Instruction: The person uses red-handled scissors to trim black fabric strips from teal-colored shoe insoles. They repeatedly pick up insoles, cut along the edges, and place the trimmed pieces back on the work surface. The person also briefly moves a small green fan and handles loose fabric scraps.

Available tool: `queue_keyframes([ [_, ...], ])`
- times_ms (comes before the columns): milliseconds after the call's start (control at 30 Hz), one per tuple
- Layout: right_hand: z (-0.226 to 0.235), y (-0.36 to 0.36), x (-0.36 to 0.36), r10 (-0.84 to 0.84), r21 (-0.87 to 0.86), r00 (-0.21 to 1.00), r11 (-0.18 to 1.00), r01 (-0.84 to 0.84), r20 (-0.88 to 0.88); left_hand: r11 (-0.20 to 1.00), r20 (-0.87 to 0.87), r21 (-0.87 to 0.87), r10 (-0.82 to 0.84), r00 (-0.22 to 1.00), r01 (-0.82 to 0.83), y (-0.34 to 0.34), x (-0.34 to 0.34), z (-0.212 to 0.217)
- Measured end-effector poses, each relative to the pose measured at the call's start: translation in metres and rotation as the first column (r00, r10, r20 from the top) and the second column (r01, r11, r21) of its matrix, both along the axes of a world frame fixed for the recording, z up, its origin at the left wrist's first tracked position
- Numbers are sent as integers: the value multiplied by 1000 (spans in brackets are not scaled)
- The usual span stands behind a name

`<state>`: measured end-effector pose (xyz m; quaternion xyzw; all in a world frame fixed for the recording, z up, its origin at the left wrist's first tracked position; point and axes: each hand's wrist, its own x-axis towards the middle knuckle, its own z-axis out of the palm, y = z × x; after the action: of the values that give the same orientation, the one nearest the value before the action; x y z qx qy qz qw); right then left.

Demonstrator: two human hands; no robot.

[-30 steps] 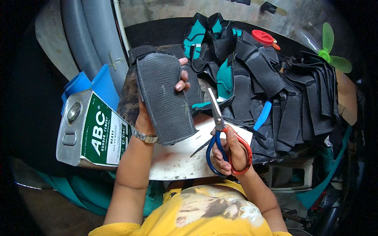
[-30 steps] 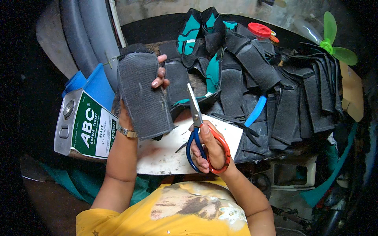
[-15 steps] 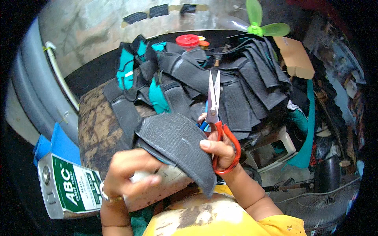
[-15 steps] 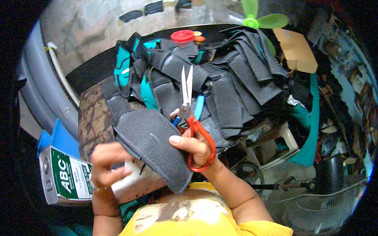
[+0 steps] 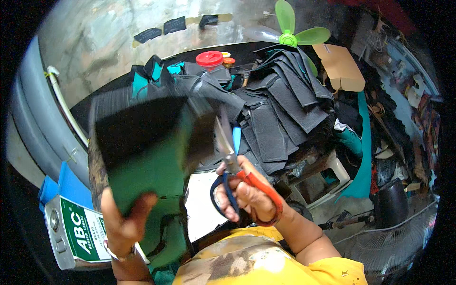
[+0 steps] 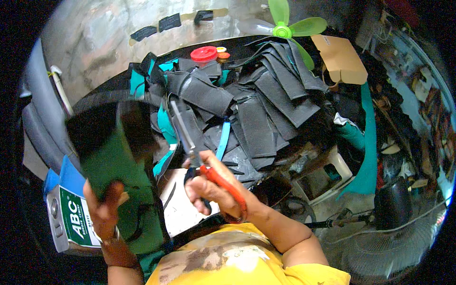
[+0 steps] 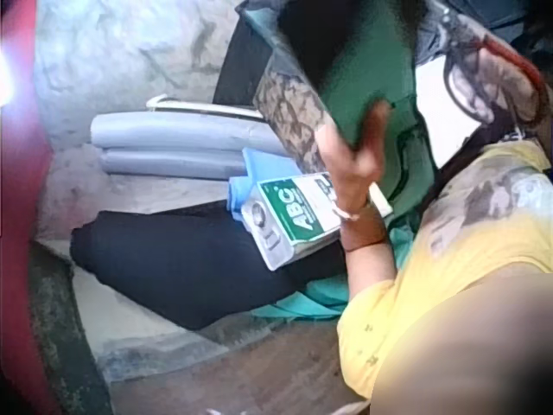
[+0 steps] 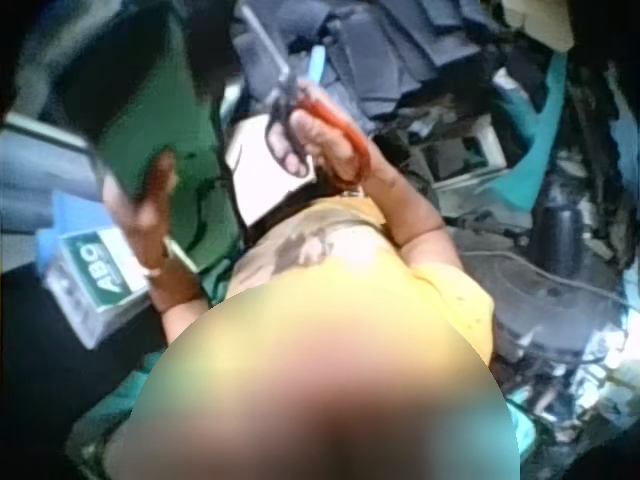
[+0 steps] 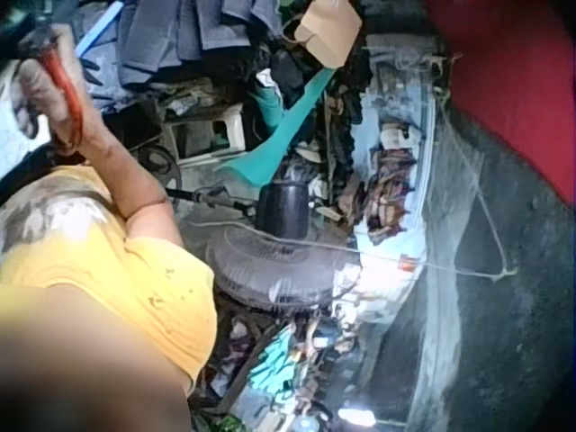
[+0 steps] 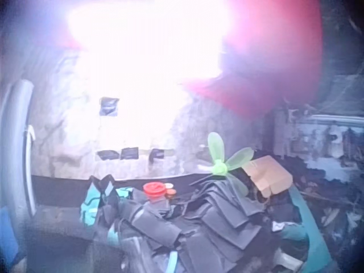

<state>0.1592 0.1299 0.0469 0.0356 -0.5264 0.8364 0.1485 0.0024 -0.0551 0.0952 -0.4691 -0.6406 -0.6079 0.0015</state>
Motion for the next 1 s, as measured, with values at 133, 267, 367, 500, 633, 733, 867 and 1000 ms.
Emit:
queue_keyframes([
  [133, -21, 12, 13, -32, 128, 989, 992, 13, 144, 960, 476, -232, -28, 879, 156, 15, -24, -14],
  [267, -40, 11, 21, -103, 321, 963, 947, 18, 248, 912, 665, -51, -273, 695, 407, 27, -53, -44],
  [367, -43, 14, 29, -104, 384, 923, 922, -51, 370, 869, 760, -18, -309, 571, 495, 23, -63, -60],
  [500, -43, 16, 27, -122, 523, 909, 844, -116, 399, 852, 763, 54, -371, 529, 521, 20, -64, -66],
  [633, -37, 12, 20, -113, 481, 916, 871, -95, 385, 844, 779, -15, -326, 536, 536, 22, -66, -66],
  [733, -30, 9, 20, -85, 421, 915, 902, -97, 394, 837, 790, -7, -330, 516, 547, 21, -69, -68],
  [867, -25, 9, 24, -58, 360, 902, 926, -111, 428, 831, 804, -21, -316, 504, 555, 21, -69, -70],
  [1000, -26, 11, 27, 18, 257, 917, 958, -131, 398, 822, 808, -25, -319, 496, 569, 22, -67, -67],
])
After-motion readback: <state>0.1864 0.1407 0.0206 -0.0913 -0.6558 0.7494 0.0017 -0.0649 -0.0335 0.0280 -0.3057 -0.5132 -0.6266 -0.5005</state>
